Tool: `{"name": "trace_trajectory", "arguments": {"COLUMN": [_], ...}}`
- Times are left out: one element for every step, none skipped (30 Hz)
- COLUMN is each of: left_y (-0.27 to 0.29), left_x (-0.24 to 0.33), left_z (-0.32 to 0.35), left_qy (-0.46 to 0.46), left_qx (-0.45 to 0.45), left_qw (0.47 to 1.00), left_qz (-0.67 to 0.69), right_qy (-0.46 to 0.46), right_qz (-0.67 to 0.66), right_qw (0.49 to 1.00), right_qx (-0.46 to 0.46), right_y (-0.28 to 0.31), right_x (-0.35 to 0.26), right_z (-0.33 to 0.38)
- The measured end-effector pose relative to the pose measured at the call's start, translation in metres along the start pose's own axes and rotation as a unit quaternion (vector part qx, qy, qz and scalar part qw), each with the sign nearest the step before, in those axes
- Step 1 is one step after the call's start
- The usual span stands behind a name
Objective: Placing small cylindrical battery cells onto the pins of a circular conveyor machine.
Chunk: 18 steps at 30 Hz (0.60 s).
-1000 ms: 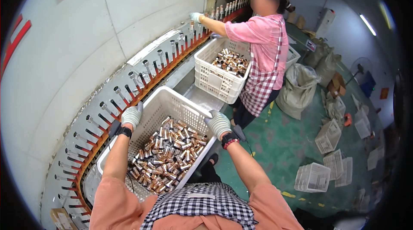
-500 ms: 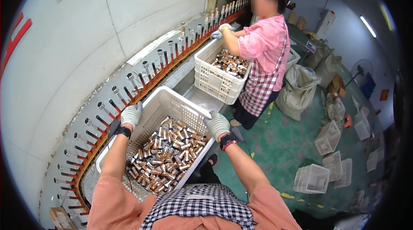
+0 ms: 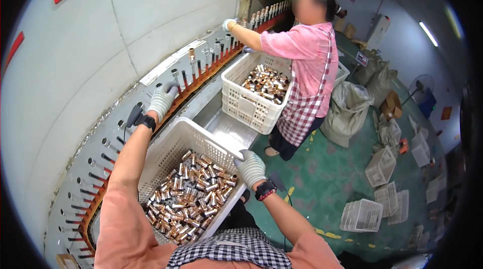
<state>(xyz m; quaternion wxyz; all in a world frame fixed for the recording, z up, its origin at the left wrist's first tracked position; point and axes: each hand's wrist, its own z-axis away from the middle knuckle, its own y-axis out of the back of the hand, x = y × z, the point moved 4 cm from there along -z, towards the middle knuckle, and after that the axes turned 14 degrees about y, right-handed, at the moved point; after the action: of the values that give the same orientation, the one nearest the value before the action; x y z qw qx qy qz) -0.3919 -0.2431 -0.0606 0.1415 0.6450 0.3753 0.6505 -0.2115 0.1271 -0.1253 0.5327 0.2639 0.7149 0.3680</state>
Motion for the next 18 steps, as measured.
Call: {"name": "trace_trajectory", "arguments": {"left_y": [-0.001, 0.001, -0.005, -0.01, -0.016, -0.015, -0.013, -0.021, -0.017, -0.025, -0.027, -0.033, -0.039, -0.039, -0.035, -0.03, -0.02, 0.011], "left_x": [0.002, 0.003, 0.012, 0.023, 0.035, 0.031, 0.04, 0.031, 0.015, 0.012, 0.013, 0.009, 0.004, 0.0, 0.0, -0.001, -0.003, -0.027], "left_z": [-0.015, -0.03, -0.043, -0.054, -0.063, -0.078, -0.079, -0.095, -0.112, -0.12, -0.129, -0.134, -0.134, -0.133, -0.132, -0.132, -0.131, -0.132], "left_qy": [-0.006, -0.022, -0.04, -0.007, 0.026, 0.053, 0.047, 0.024, 0.002, 0.031, 0.03, 0.076, 0.122, 0.16, 0.159, 0.18, 0.2, 0.068], "left_qx": [0.01, 0.04, 0.063, 0.072, 0.079, 0.095, 0.107, 0.153, 0.206, 0.175, 0.171, 0.107, 0.044, 0.051, 0.051, 0.01, -0.029, 0.074], "left_qw": [0.999, 0.996, 0.989, 0.988, 0.986, 0.987, 0.984, 0.981, 0.974, 0.975, 0.976, 0.975, 0.966, 0.957, 0.958, 0.957, 0.955, 0.995], "left_qz": [0.042, 0.082, 0.127, 0.135, 0.143, 0.121, 0.138, 0.119, 0.093, 0.135, 0.134, 0.181, 0.225, 0.236, 0.231, 0.225, 0.218, 0.013], "right_qy": [0.002, 0.01, 0.011, 0.001, -0.01, 0.0, -0.003, -0.005, 0.0, -0.006, -0.01, -0.007, -0.002, -0.005, -0.006, -0.009, -0.01, 0.015], "right_qz": [-0.007, -0.008, -0.016, -0.024, -0.031, -0.032, -0.03, -0.037, -0.051, -0.058, -0.058, -0.056, -0.055, -0.054, -0.059, -0.059, -0.059, -0.075], "right_qw": [1.0, 1.0, 1.0, 1.0, 0.999, 0.999, 0.999, 0.999, 0.999, 0.998, 0.998, 0.998, 0.998, 0.998, 0.998, 0.998, 0.998, 0.997], "right_qx": [0.0, 0.006, 0.02, 0.019, 0.018, 0.019, 0.02, 0.011, -0.001, -0.002, -0.002, 0.009, 0.019, 0.029, 0.03, 0.017, 0.005, -0.009], "right_y": [-0.001, -0.005, -0.008, -0.007, -0.005, -0.006, -0.005, -0.006, -0.01, -0.01, -0.011, -0.011, -0.011, -0.012, -0.012, -0.012, -0.013, -0.019], "right_x": [-0.002, -0.002, 0.005, 0.008, 0.012, 0.01, 0.01, 0.01, 0.004, 0.005, 0.007, 0.009, 0.009, 0.011, 0.01, 0.009, 0.005, -0.014], "right_z": [-0.001, -0.002, 0.0, 0.002, 0.005, 0.003, 0.002, 0.0, -0.003, -0.003, -0.005, -0.004, -0.004, -0.005, -0.007, -0.009, -0.011, -0.016]}}
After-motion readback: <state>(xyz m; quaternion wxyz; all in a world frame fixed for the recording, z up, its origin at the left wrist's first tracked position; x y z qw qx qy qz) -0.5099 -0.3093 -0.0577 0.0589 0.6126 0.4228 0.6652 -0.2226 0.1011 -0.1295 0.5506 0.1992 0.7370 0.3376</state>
